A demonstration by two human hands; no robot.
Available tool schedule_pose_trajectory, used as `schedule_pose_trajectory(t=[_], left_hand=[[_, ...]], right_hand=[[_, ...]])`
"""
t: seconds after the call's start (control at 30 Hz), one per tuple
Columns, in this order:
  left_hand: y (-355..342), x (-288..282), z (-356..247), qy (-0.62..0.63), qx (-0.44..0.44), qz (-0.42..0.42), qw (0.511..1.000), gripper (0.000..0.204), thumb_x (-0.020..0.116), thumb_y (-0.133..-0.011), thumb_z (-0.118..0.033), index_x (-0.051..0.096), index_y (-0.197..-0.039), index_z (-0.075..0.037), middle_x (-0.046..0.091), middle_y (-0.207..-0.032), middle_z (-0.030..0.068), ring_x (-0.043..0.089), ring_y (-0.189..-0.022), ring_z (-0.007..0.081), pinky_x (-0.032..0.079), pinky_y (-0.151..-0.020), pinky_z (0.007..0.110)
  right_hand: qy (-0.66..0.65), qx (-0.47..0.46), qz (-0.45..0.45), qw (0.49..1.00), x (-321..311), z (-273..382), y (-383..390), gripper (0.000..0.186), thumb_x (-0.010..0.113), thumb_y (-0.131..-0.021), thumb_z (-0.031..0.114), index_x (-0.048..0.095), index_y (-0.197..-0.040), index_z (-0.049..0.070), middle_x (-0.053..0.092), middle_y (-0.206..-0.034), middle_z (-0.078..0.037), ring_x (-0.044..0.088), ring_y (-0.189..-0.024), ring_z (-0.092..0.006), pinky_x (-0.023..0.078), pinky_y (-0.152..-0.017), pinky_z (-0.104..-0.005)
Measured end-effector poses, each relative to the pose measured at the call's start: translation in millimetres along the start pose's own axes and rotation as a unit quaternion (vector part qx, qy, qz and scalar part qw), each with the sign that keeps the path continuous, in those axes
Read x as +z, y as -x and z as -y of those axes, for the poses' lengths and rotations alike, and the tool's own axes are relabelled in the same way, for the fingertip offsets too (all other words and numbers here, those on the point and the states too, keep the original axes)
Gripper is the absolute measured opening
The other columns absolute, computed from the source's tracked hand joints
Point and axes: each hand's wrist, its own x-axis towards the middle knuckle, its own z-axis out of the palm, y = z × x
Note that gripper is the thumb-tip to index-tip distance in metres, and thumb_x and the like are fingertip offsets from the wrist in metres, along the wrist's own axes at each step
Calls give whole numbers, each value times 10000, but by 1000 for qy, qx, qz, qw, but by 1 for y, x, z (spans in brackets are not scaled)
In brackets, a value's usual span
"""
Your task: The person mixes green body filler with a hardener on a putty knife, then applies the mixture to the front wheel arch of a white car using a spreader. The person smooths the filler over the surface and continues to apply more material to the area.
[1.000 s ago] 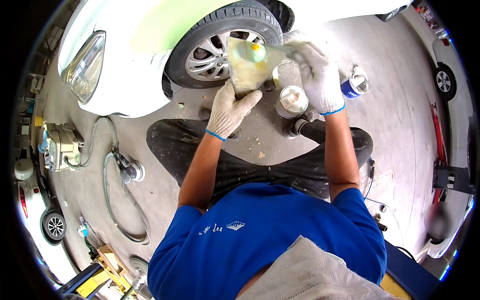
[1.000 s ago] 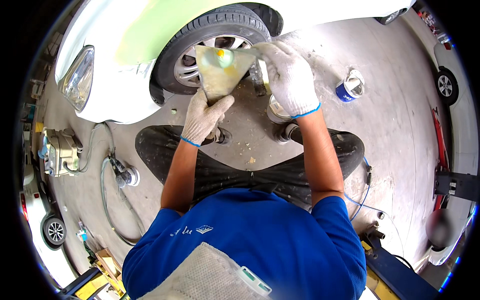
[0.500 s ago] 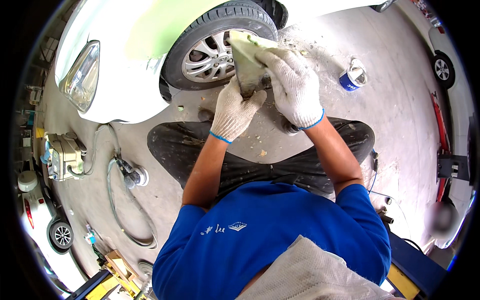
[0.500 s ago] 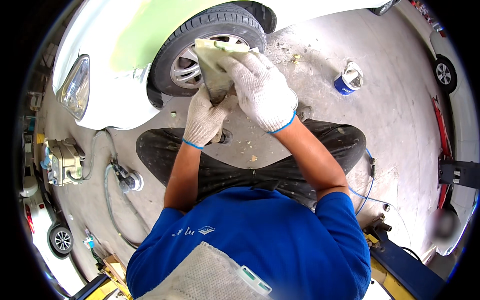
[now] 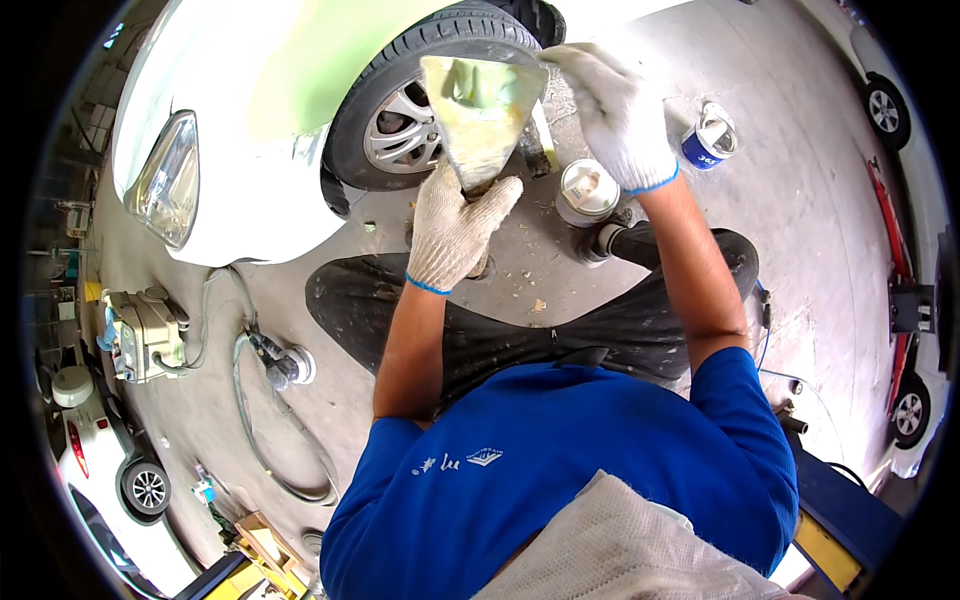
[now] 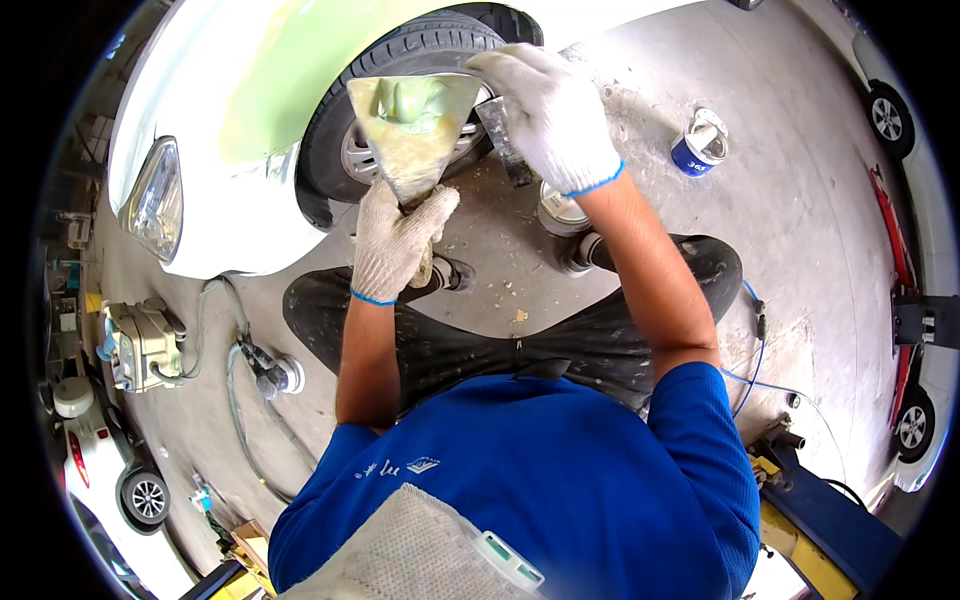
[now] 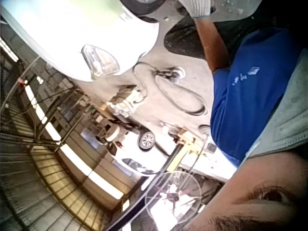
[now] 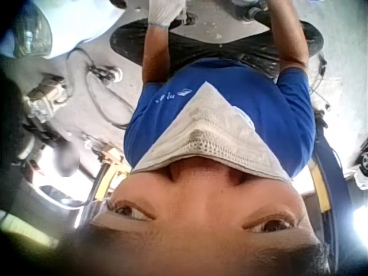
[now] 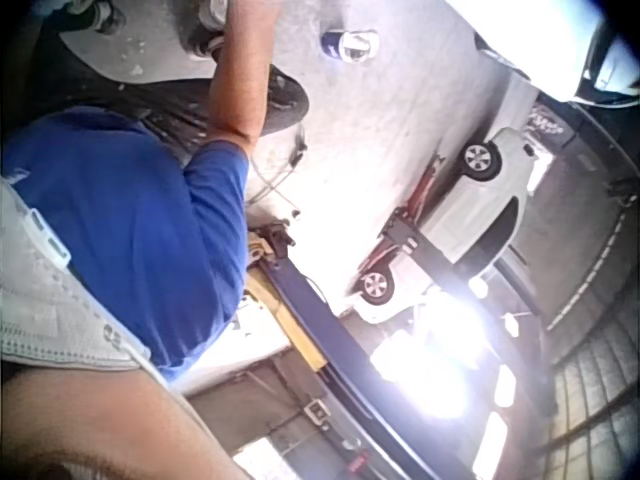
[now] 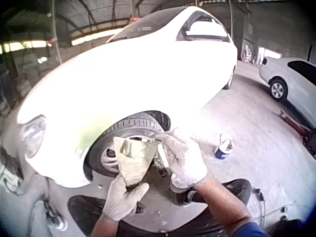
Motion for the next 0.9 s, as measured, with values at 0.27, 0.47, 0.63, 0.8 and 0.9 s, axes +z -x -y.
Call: schedule_pose_trajectory(t=[0.27, 0.47, 0.63, 0.8, 0.9], left_hand=[[-7, 0, 8, -128, 21, -4, 992, 362, 711, -871, -154, 622, -1178, 17, 694, -910, 121, 628, -762, 177, 521, -743, 332], [-12, 5, 2, -145, 24, 2, 989, 362, 715, -876, -156, 621, -1172, 30, 703, -904, 134, 638, -773, 183, 525, -746, 331], [-8, 3, -1, -66, -17, 28, 997, 365, 733, -868, -166, 628, -1152, 37, 701, -870, 103, 628, -727, 148, 527, -693, 318], [-6, 1, -3, -32, -43, 66, 996, 319, 750, -861, -169, 660, -1098, 25, 654, -747, 35, 574, -631, 89, 479, -587, 279], [-5, -1, 3, -9, -22, 31, 999, 252, 743, -874, -143, 687, -1059, 17, 635, -691, 7, 548, -590, 67, 445, -541, 261]], right_hand=[[-14, -73, -34, 997, 4, 34, 27, 389, 593, -781, -47, 676, -1146, 56, 679, -1061, -142, 661, -952, -324, 552, -834, -396], [-7, -61, -44, 997, 6, 39, 23, 363, 622, -782, -41, 680, -1126, 61, 681, -1021, -141, 660, -900, -333, 550, -807, -398], [-94, -60, -53, 992, -13, 21, 8, 294, 605, -849, -19, 699, -1120, 48, 690, -1041, -157, 668, -956, -338, 552, -862, -395], [-147, -9, -45, 988, -3, 3, 8, 260, 557, -910, -30, 705, -1115, 29, 691, -1095, -171, 674, -1016, -332, 550, -900, -378], [-55, 31, -28, 998, -2, -1, 8, 285, 564, -906, -38, 705, -1139, 48, 698, -1059, -175, 686, -961, -317, 563, -859, -369]])
